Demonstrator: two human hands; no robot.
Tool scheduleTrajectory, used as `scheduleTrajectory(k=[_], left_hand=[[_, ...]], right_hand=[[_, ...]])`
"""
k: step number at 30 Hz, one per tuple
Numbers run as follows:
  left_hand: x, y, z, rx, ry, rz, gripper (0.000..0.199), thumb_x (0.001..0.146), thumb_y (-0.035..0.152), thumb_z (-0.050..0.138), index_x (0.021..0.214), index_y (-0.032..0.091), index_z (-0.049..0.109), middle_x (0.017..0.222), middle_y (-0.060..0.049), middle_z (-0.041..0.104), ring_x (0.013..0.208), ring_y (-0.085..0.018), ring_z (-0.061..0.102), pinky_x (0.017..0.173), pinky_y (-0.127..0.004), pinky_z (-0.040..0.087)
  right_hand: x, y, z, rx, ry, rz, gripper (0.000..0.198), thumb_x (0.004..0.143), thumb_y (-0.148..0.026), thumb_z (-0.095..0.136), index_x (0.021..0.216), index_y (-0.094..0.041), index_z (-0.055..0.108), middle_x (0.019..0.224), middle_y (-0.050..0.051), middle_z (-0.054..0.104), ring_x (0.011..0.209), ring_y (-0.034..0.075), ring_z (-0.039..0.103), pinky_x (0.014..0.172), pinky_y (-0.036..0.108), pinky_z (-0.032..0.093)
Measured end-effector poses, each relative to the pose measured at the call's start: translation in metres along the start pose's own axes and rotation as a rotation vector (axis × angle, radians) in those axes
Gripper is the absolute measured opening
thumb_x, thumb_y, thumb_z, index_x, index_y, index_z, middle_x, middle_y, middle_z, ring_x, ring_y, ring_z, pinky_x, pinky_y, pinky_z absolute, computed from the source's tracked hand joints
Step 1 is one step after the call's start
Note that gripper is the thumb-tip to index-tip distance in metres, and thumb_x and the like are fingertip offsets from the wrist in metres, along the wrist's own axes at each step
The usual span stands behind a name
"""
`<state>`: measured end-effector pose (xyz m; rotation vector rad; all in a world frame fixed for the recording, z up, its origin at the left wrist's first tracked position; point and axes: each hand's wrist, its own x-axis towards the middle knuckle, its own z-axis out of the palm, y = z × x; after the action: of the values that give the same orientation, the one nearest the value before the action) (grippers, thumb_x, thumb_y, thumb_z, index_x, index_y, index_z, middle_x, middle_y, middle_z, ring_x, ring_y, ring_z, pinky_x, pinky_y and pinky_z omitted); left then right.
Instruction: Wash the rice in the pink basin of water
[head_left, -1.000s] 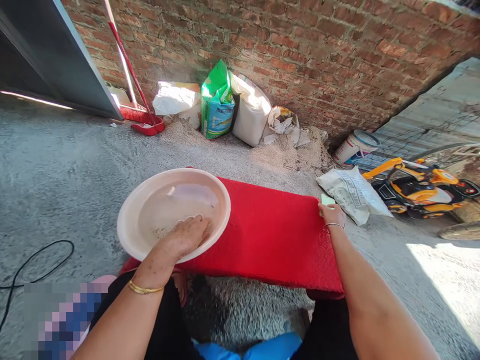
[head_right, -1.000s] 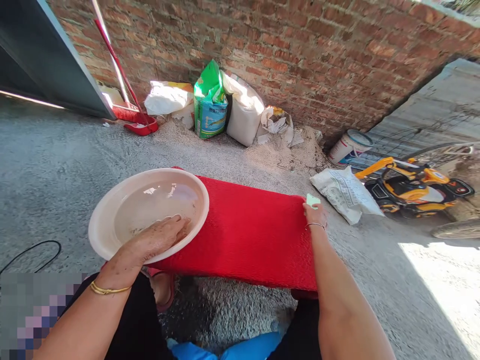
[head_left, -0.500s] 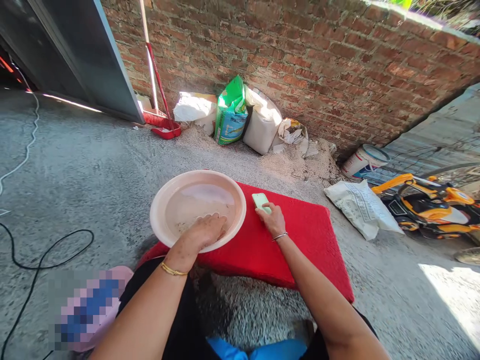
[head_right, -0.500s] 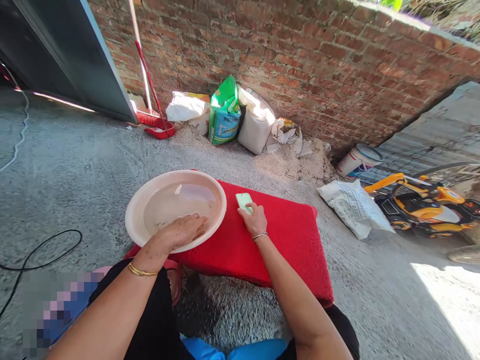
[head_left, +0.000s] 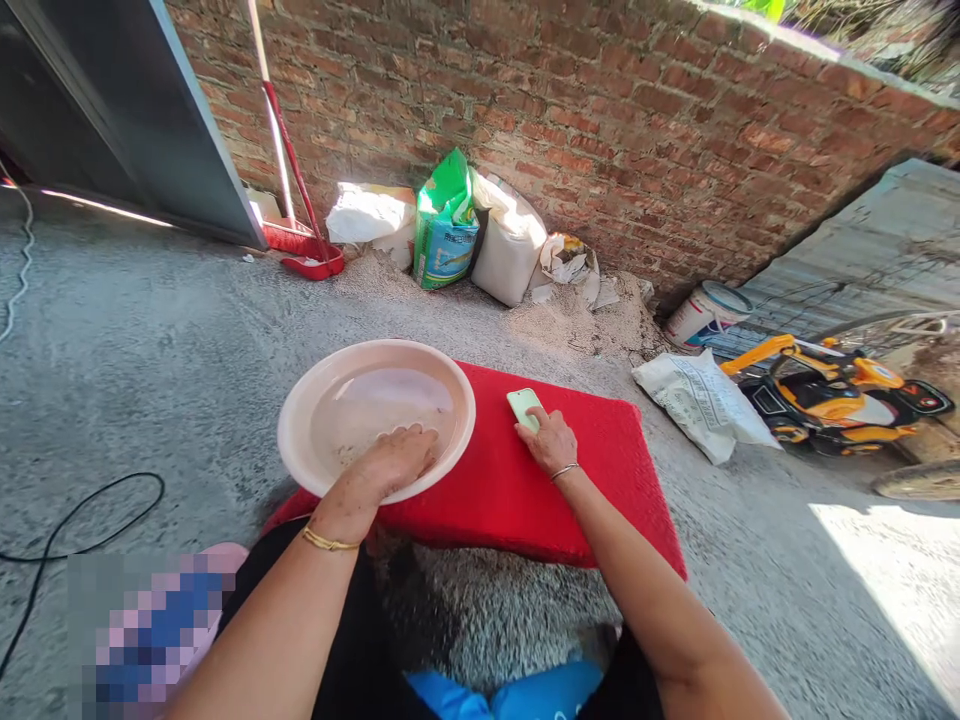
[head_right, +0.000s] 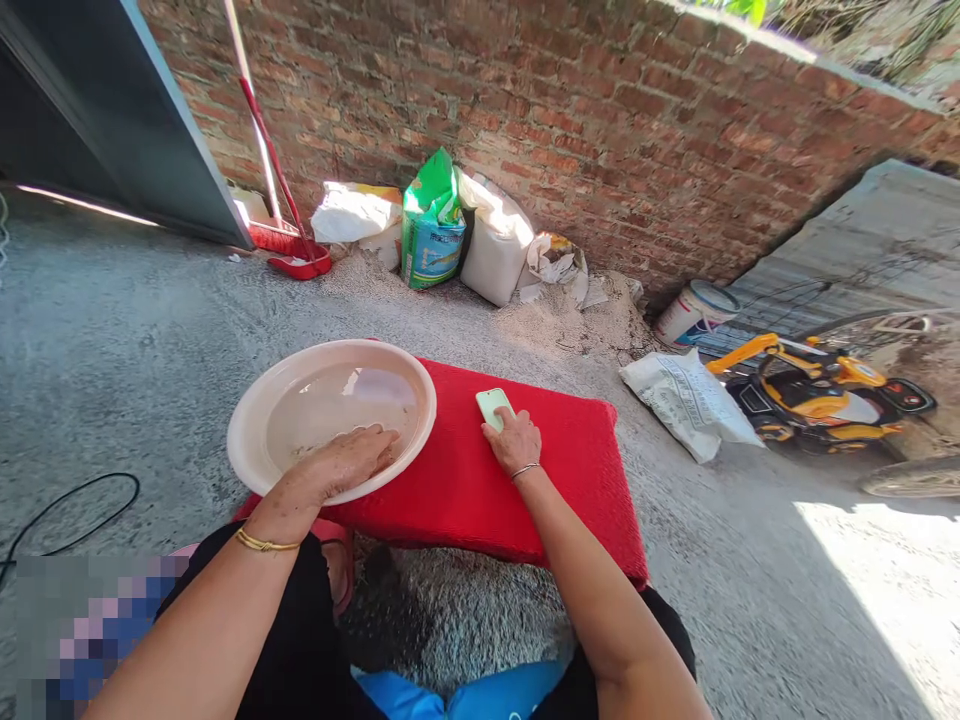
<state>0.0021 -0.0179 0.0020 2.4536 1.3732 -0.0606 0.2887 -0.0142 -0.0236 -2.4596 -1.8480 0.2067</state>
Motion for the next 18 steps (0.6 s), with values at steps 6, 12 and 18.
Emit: scheduleTrajectory(k=[6, 12, 18], left_hand=[[-0.003, 0.0, -0.001, -0.019, 0.008, 0.0, 0.035, 0.095, 0.023, 0.041, 0.118, 0.017, 0.066, 0.124, -0.013, 0.068, 0.112, -0.026, 0.064, 0.104, -0.042, 0.047], [-0.003, 0.003, -0.007, 0.002, -0.017, -0.035, 0.034, 0.096, 0.025, 0.041, 0.12, 0.02, 0.064, 0.124, -0.01, 0.068, 0.112, -0.025, 0.064, 0.1, -0.04, 0.049], [0.0, -0.001, 0.001, 0.016, 0.008, -0.017, 0.032, 0.097, 0.026, 0.044, 0.121, 0.018, 0.063, 0.123, -0.014, 0.067, 0.112, -0.026, 0.065, 0.099, -0.043, 0.049]], right_hand=[[-0.001, 0.103, -0.006, 0.047, 0.053, 0.295, 0.049, 0.096, -0.057, 0.05, 0.137, -0.031, 0.057, 0.115, 0.011, 0.058, 0.105, 0.027, 0.064, 0.087, 0.037, 0.048], [-0.014, 0.175, -0.002, 0.205, 0.152, 0.514, 0.055, 0.089, -0.059, 0.054, 0.133, -0.026, 0.061, 0.114, 0.014, 0.062, 0.108, 0.031, 0.062, 0.091, 0.043, 0.049], [-0.008, 0.159, -0.006, 0.209, 0.168, 0.502, 0.053, 0.086, -0.058, 0.06, 0.127, -0.024, 0.065, 0.112, 0.014, 0.061, 0.104, 0.031, 0.062, 0.09, 0.044, 0.049]])
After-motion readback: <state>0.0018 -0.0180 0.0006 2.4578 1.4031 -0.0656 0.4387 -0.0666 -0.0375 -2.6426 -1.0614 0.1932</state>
